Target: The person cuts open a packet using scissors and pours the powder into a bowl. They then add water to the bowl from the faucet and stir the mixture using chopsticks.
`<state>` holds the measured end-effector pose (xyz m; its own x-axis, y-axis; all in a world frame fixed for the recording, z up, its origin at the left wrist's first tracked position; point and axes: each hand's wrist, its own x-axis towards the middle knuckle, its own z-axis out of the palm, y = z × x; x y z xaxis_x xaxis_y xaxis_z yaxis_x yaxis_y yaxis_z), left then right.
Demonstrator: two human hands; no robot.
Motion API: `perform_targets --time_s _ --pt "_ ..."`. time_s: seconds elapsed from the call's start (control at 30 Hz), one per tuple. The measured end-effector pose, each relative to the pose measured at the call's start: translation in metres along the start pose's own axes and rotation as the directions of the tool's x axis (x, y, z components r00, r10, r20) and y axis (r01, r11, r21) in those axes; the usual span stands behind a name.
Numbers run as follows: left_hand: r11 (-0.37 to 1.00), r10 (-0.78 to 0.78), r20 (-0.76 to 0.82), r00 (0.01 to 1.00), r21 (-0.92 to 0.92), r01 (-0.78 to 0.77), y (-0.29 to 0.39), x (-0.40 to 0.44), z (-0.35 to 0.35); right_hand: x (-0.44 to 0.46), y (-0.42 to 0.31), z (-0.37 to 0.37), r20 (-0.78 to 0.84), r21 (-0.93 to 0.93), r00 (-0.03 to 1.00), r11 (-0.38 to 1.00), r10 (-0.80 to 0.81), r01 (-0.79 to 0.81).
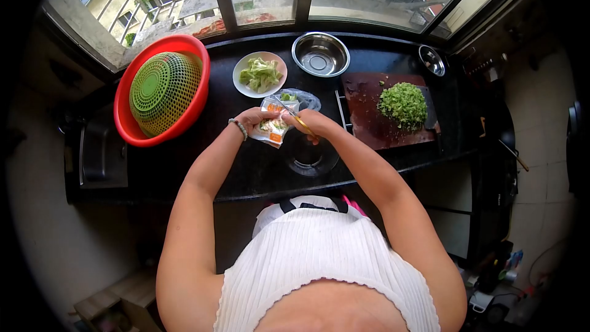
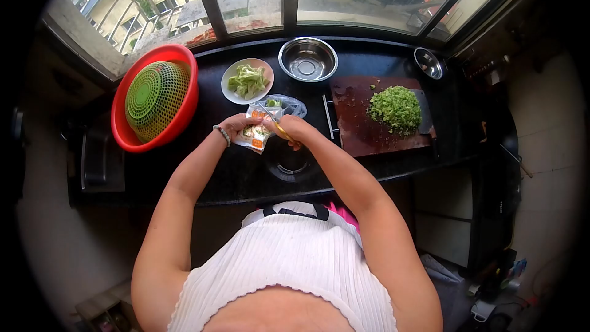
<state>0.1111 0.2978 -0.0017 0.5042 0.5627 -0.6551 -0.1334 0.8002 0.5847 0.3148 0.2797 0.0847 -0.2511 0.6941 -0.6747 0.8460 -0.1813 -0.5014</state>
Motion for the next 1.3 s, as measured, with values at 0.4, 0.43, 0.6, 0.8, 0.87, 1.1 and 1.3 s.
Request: perform_targets --time_s 0.4,0.43,0.6,0.8,0.87,1.1,1.3 --pt "0.990 0.106 0.080 0.991 -0.100 -0.098 0.002 -0.008 -0.004 -0.018 0.017 -0.015 0.137 -0.010 0.987 0.997 -0.079 0.082" --pt "0.988 0.119 0.098 0.988 -0.106 -0.108 0.004 -0.013 -0.005 -0.027 0.027 -0.020 0.133 -0.007 0.986 0.995 -0.102 0.103" --pt "0.979 0.183 0.049 0.982 -0.099 -0.178 0.003 -0.041 -0.004 -0.080 0.109 -0.038 0.125 0.229 0.965 0.953 -0.231 0.198" --pt "0.931 0.350 0.003 0.937 -0.111 -0.347 -0.019 -0.074 0.015 -0.091 0.192 -0.015 -0.651 0.011 0.757 0.995 -0.065 0.095" --pt "0.908 0.392 0.025 0.920 -0.172 -0.382 -0.031 -0.082 0.025 -0.091 0.199 -0.008 -0.688 -0.085 0.719 0.995 -0.094 0.049" --pt "0.841 0.480 -0.169 0.861 -0.192 -0.506 -0.055 -0.093 0.081 -0.082 0.207 -0.020 -0.587 -0.358 0.761 0.932 -0.277 0.063" --pt "0.819 0.500 -0.249 0.829 -0.177 -0.547 -0.060 -0.087 0.117 -0.092 0.179 -0.055 -0.449 -0.637 0.849 0.767 -0.280 -0.084"
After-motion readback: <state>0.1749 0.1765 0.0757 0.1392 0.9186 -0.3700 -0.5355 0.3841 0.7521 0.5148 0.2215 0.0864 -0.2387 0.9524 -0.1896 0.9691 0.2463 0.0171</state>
